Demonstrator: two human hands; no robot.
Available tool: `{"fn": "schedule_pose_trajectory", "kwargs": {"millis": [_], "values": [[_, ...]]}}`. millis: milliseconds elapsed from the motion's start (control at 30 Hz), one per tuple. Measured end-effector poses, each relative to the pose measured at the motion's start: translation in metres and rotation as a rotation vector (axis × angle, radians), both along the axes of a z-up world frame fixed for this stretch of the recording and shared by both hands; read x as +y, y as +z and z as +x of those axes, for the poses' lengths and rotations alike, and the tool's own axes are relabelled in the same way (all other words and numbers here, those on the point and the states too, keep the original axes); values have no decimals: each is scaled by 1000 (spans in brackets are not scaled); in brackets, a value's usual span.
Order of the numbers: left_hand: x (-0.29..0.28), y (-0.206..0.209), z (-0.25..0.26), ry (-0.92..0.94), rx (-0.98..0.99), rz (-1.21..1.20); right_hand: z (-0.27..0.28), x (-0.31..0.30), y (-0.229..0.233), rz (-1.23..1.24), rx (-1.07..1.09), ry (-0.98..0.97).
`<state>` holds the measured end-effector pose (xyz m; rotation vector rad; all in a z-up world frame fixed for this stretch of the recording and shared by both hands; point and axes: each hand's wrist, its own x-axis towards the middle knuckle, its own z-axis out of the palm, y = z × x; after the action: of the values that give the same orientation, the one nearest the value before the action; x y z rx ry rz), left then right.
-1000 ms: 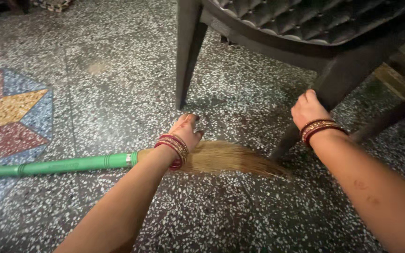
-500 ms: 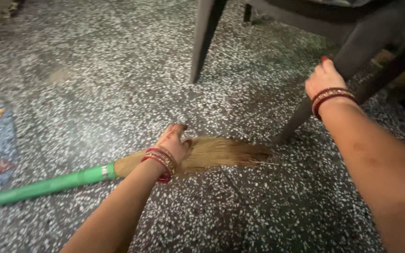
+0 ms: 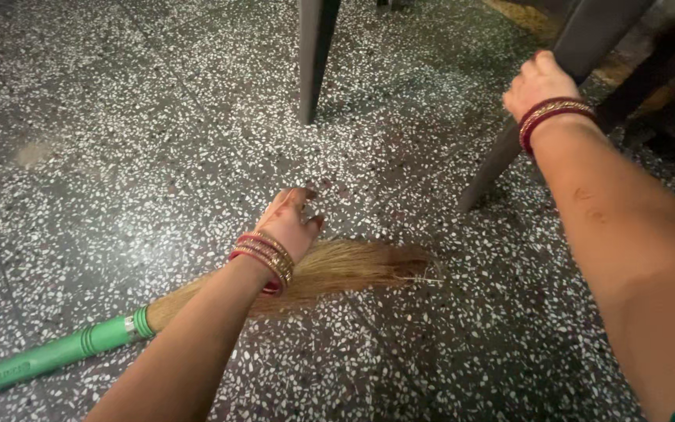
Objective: The person sweeps the floor using a broom, moving dirt and debris from underneath chairs and along the edges of the room.
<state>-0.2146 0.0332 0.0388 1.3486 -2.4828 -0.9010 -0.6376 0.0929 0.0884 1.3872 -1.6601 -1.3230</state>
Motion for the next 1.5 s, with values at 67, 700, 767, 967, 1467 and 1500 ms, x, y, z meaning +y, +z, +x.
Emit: {"fn": "schedule_pose_trajectory", "kwargs": {"millis": [67,700,767,967,1467,1500], "values": [[-3,3,-9,-2,18,-2,-9,-4,0,-1,26,-1],[-4,20,13,-14,-16,-131,27,-4,-44,-69,-297,-176],[-4,10,39,33,-54,-80,53,2,-70,-121,-554,-263],[-10,-48,100,87,-259,-15,129,6,-127,-154,-913,-324],[6,-124,246,220,-765,155,356,15,-224,-211,-1287,36],[8,-124,250,231,-743,96,355,16,-222,-141,-1276,46]]}}
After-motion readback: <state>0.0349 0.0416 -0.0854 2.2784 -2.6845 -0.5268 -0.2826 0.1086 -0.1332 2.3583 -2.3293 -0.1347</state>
